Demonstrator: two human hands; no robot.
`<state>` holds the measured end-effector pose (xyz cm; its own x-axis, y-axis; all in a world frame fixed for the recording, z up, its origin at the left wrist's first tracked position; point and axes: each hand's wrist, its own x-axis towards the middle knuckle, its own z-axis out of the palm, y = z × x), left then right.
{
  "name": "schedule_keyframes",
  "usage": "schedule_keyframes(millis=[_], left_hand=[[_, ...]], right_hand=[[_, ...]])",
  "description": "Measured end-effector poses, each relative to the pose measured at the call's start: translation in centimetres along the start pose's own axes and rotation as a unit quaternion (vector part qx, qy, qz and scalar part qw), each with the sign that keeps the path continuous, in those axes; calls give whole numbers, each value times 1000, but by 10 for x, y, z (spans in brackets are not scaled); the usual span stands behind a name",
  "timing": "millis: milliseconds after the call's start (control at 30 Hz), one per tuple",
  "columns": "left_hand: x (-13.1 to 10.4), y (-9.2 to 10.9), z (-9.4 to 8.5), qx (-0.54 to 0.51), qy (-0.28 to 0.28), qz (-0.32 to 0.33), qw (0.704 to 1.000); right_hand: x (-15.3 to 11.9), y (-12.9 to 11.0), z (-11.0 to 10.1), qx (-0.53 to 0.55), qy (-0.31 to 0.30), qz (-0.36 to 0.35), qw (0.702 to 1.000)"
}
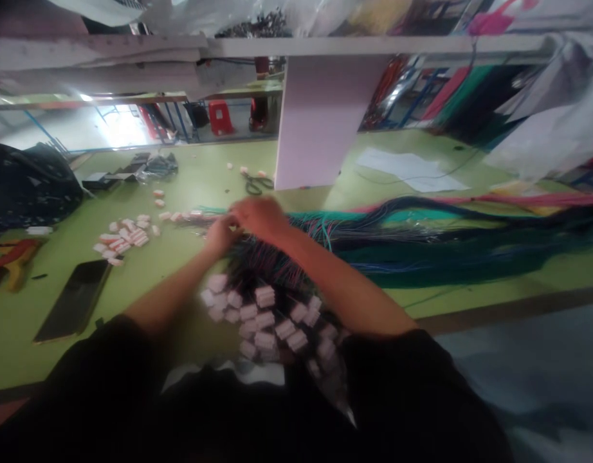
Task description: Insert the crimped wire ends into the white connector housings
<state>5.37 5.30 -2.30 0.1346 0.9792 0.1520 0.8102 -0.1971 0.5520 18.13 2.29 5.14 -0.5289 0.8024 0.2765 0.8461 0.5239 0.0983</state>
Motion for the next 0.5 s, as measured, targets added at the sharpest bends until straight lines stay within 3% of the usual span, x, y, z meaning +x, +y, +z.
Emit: schedule_keyframes(millis=[67,167,333,500], left_hand=[[-2,2,-4,44,-10,19,999],[-5,2,-11,91,-43,46,994],[-17,4,-25,141,-79,108,981],[-48,30,-30,237,-132,203,941]], right_hand=[[8,37,5,17,37,136,990],[15,81,24,-6,-6,243,970],[25,116,63,-55,-49,292,954],[33,136,91,-53,-103,298,948]])
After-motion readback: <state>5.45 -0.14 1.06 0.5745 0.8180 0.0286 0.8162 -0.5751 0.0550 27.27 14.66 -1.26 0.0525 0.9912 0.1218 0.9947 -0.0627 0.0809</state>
